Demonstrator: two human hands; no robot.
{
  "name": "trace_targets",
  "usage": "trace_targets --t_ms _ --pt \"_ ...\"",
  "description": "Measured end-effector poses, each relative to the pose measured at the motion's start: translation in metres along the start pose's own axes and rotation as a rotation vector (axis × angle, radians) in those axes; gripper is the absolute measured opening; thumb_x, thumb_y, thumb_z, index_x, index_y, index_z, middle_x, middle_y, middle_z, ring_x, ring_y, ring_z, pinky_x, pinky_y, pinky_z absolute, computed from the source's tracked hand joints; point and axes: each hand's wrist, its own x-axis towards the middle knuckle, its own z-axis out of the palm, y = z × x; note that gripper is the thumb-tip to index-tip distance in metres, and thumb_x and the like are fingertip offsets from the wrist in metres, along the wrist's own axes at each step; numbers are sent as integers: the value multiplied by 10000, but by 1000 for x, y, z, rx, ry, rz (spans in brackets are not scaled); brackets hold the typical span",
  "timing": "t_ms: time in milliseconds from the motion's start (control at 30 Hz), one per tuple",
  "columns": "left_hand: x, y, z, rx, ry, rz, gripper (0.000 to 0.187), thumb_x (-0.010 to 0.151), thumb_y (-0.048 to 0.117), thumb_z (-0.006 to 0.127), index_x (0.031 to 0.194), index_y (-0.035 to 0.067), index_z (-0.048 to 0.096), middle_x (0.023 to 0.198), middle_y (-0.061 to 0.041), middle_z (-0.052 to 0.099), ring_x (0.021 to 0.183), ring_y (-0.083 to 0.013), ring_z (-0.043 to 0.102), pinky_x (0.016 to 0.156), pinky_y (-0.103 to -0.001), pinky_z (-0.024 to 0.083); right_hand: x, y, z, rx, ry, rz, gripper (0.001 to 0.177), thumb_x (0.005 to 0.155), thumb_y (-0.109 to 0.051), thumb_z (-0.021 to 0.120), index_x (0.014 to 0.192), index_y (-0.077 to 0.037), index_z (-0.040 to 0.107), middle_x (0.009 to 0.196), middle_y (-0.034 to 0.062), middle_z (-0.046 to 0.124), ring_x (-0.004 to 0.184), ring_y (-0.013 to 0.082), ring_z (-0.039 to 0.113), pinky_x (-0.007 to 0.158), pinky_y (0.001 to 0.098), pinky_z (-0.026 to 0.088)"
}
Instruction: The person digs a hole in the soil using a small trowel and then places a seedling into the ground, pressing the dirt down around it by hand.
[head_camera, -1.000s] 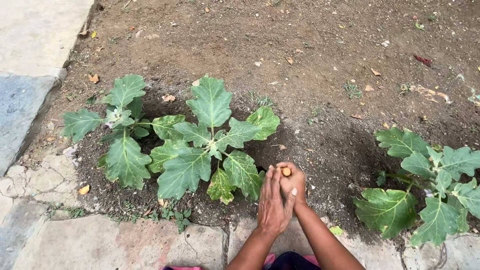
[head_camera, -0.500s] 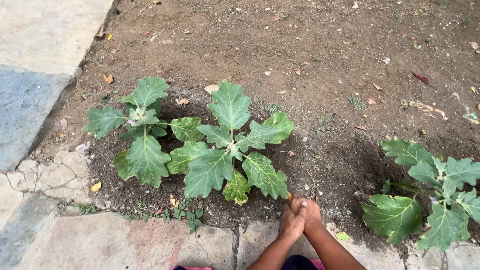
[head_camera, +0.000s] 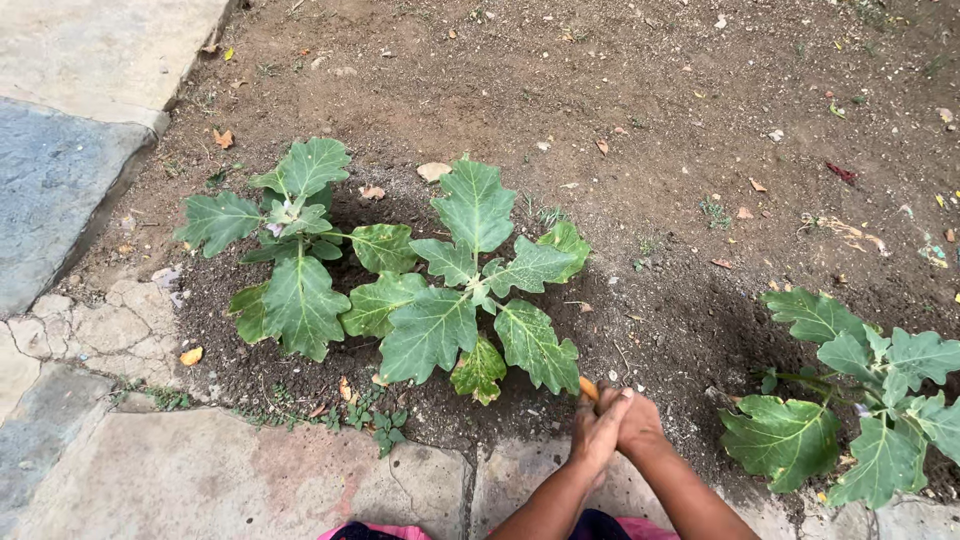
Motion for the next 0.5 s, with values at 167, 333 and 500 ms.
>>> trace_targets --t_ms 167,333,500 --pt "8 -10 -15 163 15 0 868 805 569 774 1457 111 431 1383 -154 587 1260 -270 598 1047 -378 493 21 -18 22 102 -11 16 427 1051 -488 402 1233 -166 616 1186 89 722 1085 246 716 890 412 604" --pt "16 -15 -38 293 128 151 687 808 485 804 1284 20 629 1204 -175 718 1103 -271 714 985 -393 556 21 -26 56 83 -60 -88 337 1029 -380 478 1212 -146 639 1148 104 746 1036 245 740 869 384 624" --pt "-1 -4 -38 213 215 -146 565 835 288 768 1317 70 570 1178 -148 730 1090 -264 718 990 -377 540 4 -52 55 17 46 -246 401 977 -326 565 1333 -145 535 1237 156 644 1128 287 647 886 390 585"
